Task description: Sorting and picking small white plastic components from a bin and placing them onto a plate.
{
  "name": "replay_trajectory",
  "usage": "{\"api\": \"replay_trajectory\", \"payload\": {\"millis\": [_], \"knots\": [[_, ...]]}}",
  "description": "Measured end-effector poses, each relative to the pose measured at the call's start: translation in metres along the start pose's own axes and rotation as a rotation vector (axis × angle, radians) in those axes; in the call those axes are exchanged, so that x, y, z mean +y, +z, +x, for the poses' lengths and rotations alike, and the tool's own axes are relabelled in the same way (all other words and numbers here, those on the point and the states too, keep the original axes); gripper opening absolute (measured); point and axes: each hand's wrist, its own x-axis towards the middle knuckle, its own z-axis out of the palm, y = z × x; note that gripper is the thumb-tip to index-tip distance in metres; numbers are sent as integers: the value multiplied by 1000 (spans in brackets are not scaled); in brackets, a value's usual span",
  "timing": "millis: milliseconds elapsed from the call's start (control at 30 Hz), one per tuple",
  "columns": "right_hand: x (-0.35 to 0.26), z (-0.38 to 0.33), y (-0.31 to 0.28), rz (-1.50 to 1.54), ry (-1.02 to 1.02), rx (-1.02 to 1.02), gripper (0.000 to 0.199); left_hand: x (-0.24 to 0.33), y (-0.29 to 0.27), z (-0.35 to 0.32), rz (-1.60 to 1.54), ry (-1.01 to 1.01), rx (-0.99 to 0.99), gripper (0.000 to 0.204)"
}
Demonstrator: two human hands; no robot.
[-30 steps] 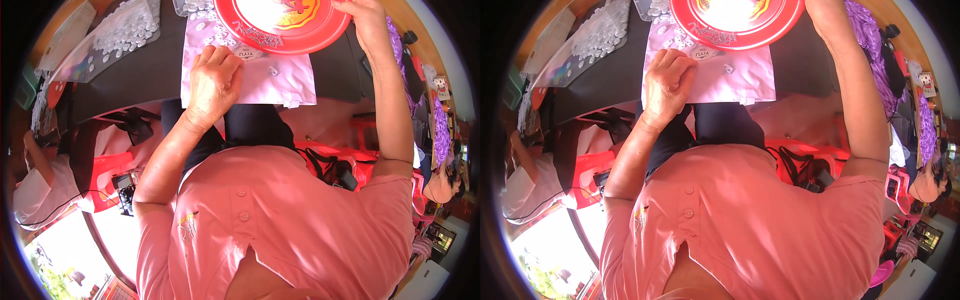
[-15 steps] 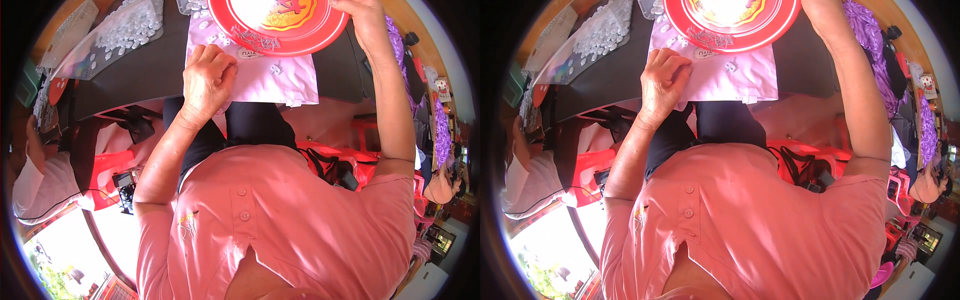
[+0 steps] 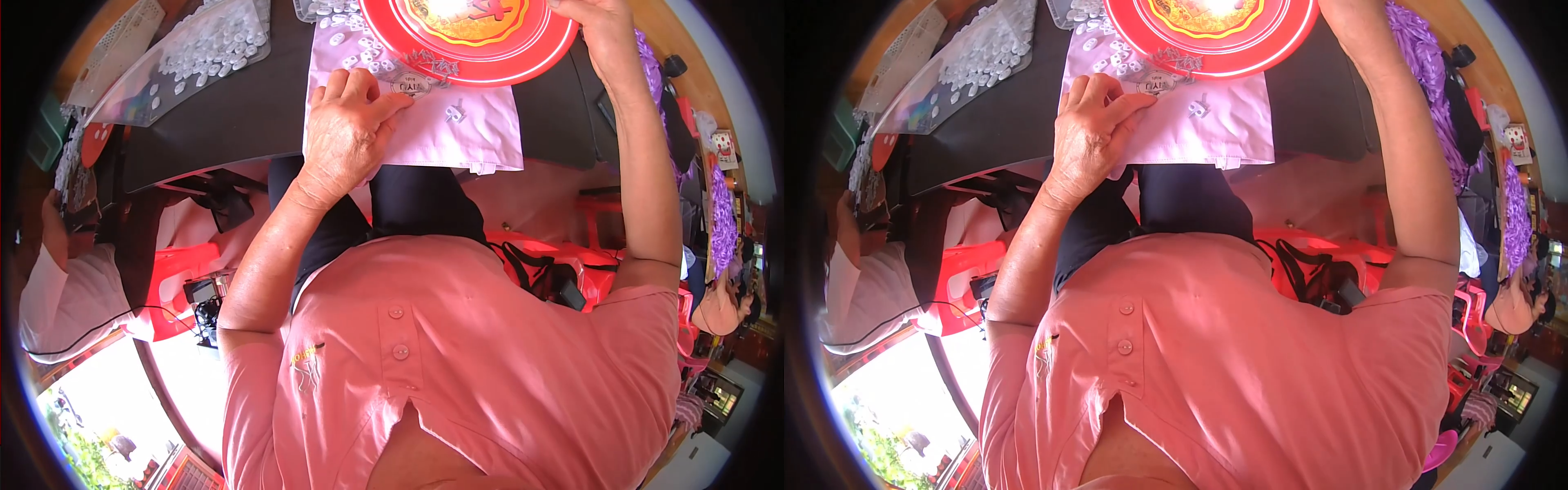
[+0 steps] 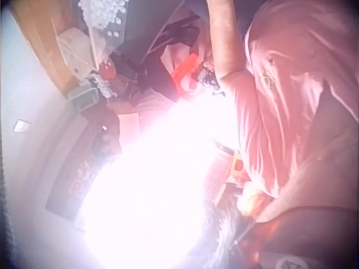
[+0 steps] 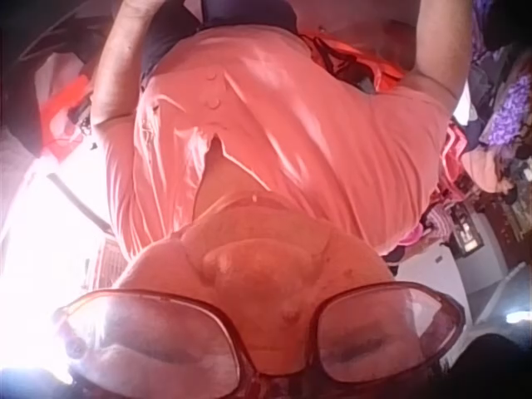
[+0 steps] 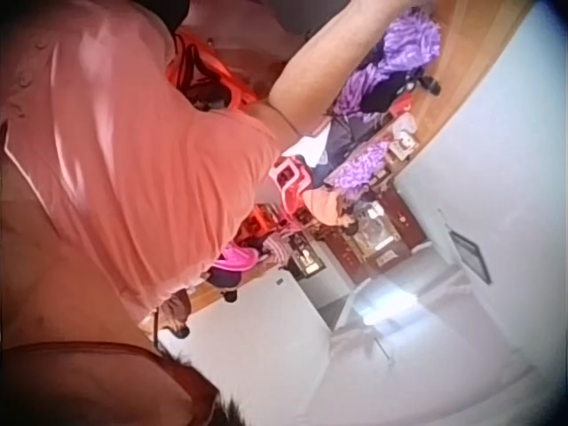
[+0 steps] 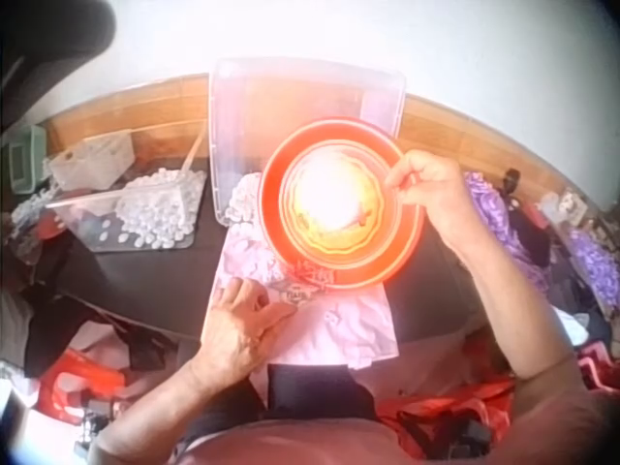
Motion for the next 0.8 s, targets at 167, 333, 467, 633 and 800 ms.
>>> {"api": "replay_trajectory", "payload": {"millis": [167,333,467,633,800], "knots": [[14,6,-15,-45,-59,19,17,0,1,0,6,-8,6,14],[17,9,-28,-61,-31,61,17,0,0,-1,-12,-17,7,17],[22,6,-29,-145,-143,83,16,2,0,-1,-24,-22,2,18],[3,-7,-18,-342,-194,88,14,1,0,-2,-18,-29,4,19],[-14,-14,-16,-526,-324,126,12,6,-4,2,-34,-44,-34,19]]}}
